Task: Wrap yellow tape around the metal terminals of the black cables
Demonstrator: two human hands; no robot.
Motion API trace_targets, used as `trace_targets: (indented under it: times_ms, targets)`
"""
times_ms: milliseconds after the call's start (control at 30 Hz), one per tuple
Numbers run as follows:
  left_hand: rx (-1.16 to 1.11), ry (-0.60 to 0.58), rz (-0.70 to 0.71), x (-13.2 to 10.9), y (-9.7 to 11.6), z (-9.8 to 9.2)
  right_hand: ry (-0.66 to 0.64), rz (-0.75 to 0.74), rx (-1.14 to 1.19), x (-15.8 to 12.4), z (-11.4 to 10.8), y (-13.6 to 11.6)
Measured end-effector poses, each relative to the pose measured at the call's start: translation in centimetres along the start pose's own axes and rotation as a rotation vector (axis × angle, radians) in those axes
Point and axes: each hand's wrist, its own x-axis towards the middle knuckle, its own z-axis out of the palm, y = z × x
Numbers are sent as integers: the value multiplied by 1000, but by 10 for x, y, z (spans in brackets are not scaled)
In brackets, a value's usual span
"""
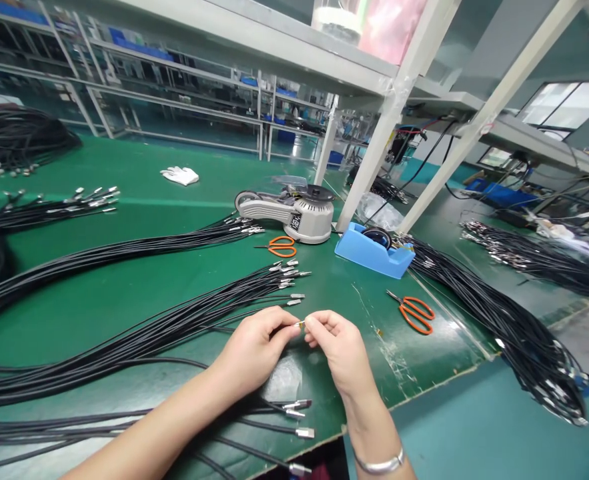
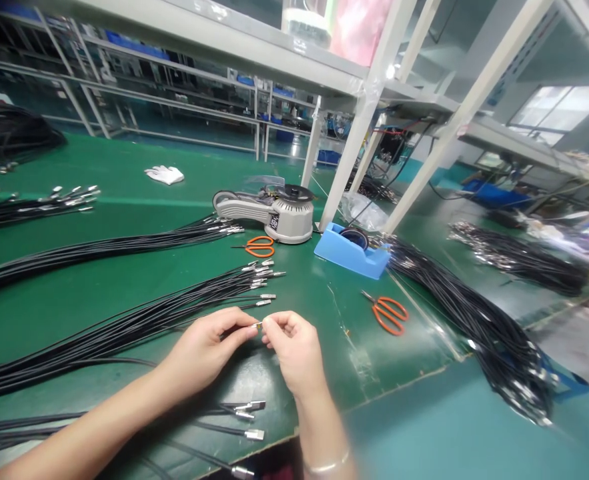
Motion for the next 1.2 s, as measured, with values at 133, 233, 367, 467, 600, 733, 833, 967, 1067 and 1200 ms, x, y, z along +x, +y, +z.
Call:
trace_targets:
  times_ms: [133, 233, 367, 467, 600, 733, 833, 967, 1067, 1200]
  targets:
    - [-16, 11, -21, -1, -3, -2, -15, 18, 27, 2, -2, 3]
    - [-64, -16, -20, -2, -3, -4, -40, 34, 42, 2, -2, 3]
    - [-93, -35, -85, -2, -3, -5, -27, 48, 66, 2, -1, 3]
    - [-96, -28, -123, -3, -5, -3, -31, 42, 59, 1, -2, 4]
    - [-93, -40, -144, -3, -6, -1, -38, 59, 22, 2, -6, 5]
    - [-107, -39, -164, -4, -2, -2, -49, 19, -33, 1, -8, 4]
    - [-104, -48, -180, -5, 2, -3, -38, -18, -94, -2, -8, 1]
    - [11, -72, -142, -6, 6, -4, -6, -54, -142, -9, -6, -1]
    - [119, -71, -91, -6, 8, -5, 14, -64, -154, -13, -6, -2]
    - [75, -145, -100, -7, 8, -10, -16, 7, -113, -15, -6, -1]
